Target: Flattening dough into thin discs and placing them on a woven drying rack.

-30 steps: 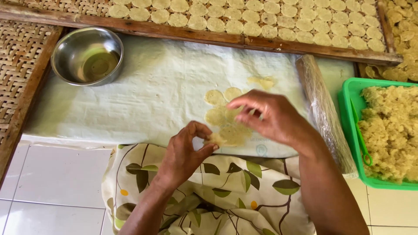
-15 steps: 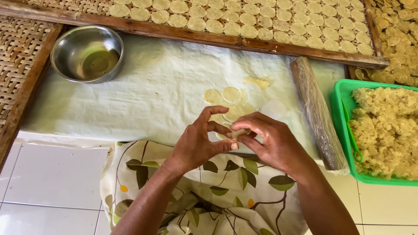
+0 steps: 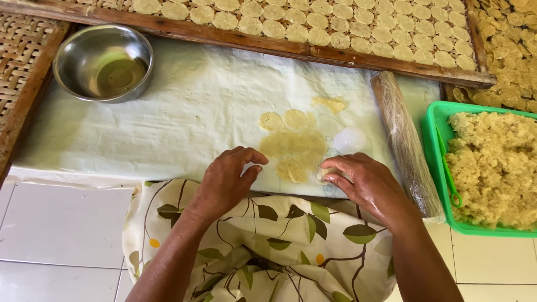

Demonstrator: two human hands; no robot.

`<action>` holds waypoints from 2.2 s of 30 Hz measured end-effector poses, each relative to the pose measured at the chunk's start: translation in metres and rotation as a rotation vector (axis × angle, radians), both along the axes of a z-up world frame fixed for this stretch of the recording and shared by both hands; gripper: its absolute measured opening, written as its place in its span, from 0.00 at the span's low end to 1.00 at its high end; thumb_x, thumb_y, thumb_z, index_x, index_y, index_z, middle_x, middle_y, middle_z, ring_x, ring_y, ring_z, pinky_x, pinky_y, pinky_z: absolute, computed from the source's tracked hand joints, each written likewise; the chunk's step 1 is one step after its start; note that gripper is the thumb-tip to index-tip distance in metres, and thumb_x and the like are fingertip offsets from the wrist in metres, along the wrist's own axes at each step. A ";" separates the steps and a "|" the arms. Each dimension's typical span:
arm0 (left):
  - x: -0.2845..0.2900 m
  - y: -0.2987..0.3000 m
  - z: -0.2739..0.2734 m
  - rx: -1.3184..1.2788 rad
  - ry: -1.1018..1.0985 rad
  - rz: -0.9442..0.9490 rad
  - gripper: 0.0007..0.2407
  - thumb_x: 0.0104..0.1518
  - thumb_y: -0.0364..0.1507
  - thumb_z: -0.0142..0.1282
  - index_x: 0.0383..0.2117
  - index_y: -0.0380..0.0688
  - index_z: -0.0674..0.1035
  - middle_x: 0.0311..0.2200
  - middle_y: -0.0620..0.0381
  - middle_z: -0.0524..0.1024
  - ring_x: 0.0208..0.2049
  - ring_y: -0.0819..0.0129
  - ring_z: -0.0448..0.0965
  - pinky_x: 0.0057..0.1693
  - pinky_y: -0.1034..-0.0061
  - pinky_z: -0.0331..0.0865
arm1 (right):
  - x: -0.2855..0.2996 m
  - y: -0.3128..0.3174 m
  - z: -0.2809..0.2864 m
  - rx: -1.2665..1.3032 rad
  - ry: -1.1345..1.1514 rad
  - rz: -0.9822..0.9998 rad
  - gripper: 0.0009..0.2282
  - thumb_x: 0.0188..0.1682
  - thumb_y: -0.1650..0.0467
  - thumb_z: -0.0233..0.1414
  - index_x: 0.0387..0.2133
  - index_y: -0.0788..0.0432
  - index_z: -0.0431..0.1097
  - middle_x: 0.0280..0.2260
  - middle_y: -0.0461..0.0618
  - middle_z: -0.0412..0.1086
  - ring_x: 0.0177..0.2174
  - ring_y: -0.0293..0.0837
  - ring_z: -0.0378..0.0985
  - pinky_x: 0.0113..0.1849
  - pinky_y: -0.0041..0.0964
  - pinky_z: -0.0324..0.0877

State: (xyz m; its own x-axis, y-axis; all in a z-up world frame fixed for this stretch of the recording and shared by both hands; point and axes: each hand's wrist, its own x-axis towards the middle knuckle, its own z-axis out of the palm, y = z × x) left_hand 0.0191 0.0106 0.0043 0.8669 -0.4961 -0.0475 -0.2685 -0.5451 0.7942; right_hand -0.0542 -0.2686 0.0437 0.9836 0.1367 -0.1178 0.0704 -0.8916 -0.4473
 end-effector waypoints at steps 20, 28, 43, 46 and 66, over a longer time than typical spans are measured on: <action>-0.051 -0.060 0.008 -0.065 -0.013 -0.743 0.09 0.46 0.19 0.55 0.32 0.43 0.81 0.38 0.51 0.79 0.44 0.55 0.80 0.49 0.63 0.72 | 0.017 -0.003 -0.004 -0.059 -0.118 0.017 0.07 0.46 0.68 0.58 0.36 0.55 0.76 0.41 0.51 0.76 0.38 0.52 0.80 0.39 0.43 0.75; -0.063 -0.094 -0.022 -0.382 -0.847 -0.735 0.02 0.54 0.30 0.57 0.28 0.50 0.77 0.36 0.62 0.74 0.43 0.66 0.76 0.45 0.74 0.68 | 0.023 -0.005 -0.003 -0.034 -0.151 -0.038 0.10 0.51 0.73 0.53 0.45 0.55 0.75 0.39 0.51 0.78 0.40 0.50 0.81 0.39 0.40 0.75; -0.061 -0.085 -0.044 -0.591 -0.839 -0.672 0.07 0.64 0.32 0.53 0.40 0.42 0.74 0.44 0.59 0.73 0.43 0.71 0.74 0.49 0.77 0.69 | 0.083 0.043 -0.011 -0.098 -0.160 0.310 0.24 0.38 0.82 0.52 0.49 0.52 0.76 0.60 0.52 0.63 0.58 0.54 0.68 0.56 0.46 0.66; -0.061 -0.083 -0.044 -0.549 -0.847 -0.662 0.10 0.60 0.32 0.52 0.44 0.42 0.75 0.42 0.59 0.73 0.43 0.71 0.74 0.47 0.77 0.70 | 0.089 0.049 -0.015 -0.087 -0.144 0.305 0.25 0.40 0.84 0.50 0.50 0.51 0.75 0.61 0.51 0.63 0.60 0.52 0.65 0.59 0.44 0.64; -0.061 -0.076 -0.044 -0.528 -0.737 -0.766 0.08 0.58 0.32 0.51 0.37 0.43 0.75 0.40 0.59 0.71 0.43 0.69 0.73 0.49 0.76 0.70 | 0.090 -0.005 -0.001 0.037 -0.388 -0.257 0.07 0.53 0.78 0.59 0.43 0.59 0.76 0.36 0.50 0.78 0.33 0.39 0.80 0.36 0.30 0.73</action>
